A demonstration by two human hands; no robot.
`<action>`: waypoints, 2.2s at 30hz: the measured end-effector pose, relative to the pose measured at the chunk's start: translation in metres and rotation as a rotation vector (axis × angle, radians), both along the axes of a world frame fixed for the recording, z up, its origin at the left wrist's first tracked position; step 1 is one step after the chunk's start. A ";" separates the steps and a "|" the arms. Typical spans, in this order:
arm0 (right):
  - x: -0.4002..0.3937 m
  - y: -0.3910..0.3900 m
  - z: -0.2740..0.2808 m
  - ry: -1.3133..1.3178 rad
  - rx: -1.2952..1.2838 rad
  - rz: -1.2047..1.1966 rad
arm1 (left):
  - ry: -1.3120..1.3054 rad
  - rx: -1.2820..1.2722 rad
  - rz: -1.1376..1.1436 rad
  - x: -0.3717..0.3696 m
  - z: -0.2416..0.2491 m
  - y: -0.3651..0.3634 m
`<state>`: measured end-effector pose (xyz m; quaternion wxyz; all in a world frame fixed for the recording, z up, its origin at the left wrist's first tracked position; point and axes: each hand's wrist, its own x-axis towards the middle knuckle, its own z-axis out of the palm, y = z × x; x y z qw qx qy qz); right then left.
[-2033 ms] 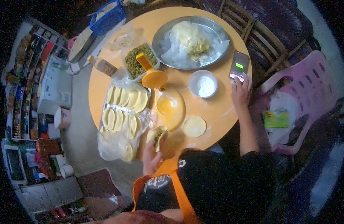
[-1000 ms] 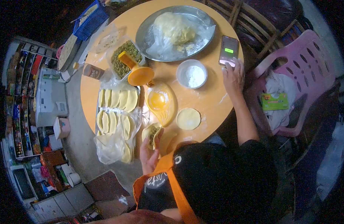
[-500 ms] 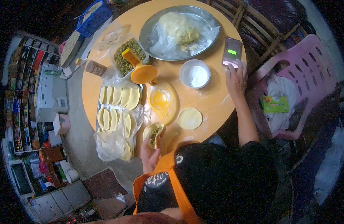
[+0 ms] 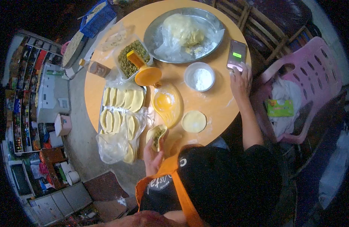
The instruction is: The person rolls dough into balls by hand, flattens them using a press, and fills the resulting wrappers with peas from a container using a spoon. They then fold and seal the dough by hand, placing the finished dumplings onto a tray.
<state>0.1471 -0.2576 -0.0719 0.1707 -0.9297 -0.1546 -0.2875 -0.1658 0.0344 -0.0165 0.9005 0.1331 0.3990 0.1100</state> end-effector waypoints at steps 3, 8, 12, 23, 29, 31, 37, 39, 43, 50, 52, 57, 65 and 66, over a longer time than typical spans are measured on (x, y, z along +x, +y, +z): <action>0.000 0.000 0.002 0.008 0.006 0.004 | -0.001 -0.001 0.018 0.001 0.001 -0.002; 0.001 -0.001 -0.002 -0.003 0.006 -0.003 | -0.072 -0.048 -0.001 -0.001 -0.004 0.001; 0.000 -0.001 -0.004 -0.005 0.002 0.004 | -0.070 -0.005 -0.074 -0.001 0.005 -0.001; -0.001 0.000 0.003 0.005 -0.007 -0.003 | -0.060 -0.093 0.007 -0.002 -0.010 0.002; -0.001 0.000 0.003 -0.012 -0.002 0.006 | -0.063 -0.066 0.024 -0.004 -0.008 0.000; -0.001 0.000 0.003 -0.019 -0.003 0.004 | -0.035 -0.059 0.035 -0.002 -0.007 -0.001; 0.000 -0.001 0.000 -0.011 -0.015 -0.005 | -0.088 -0.101 0.036 -0.005 -0.015 0.003; 0.000 -0.001 0.002 -0.009 -0.006 0.007 | -0.111 -0.111 0.028 -0.005 -0.015 0.003; 0.000 0.000 0.001 0.003 -0.016 -0.003 | -0.098 -0.089 0.015 -0.001 -0.013 0.002; -0.004 0.001 0.004 -0.021 -0.003 0.008 | 0.049 -0.015 0.041 0.002 0.004 -0.005; 0.000 0.001 0.003 -0.030 -0.001 0.012 | -0.033 -0.047 0.005 -0.003 -0.007 0.000; -0.001 0.001 0.004 -0.032 -0.005 0.012 | -0.096 -0.090 -0.033 -0.004 -0.009 0.003; 0.001 0.001 0.001 -0.017 -0.014 -0.007 | -0.075 -0.064 -0.015 -0.001 -0.003 0.000; 0.001 0.000 0.000 -0.007 -0.017 -0.012 | -0.082 -0.077 -0.014 0.000 -0.001 -0.001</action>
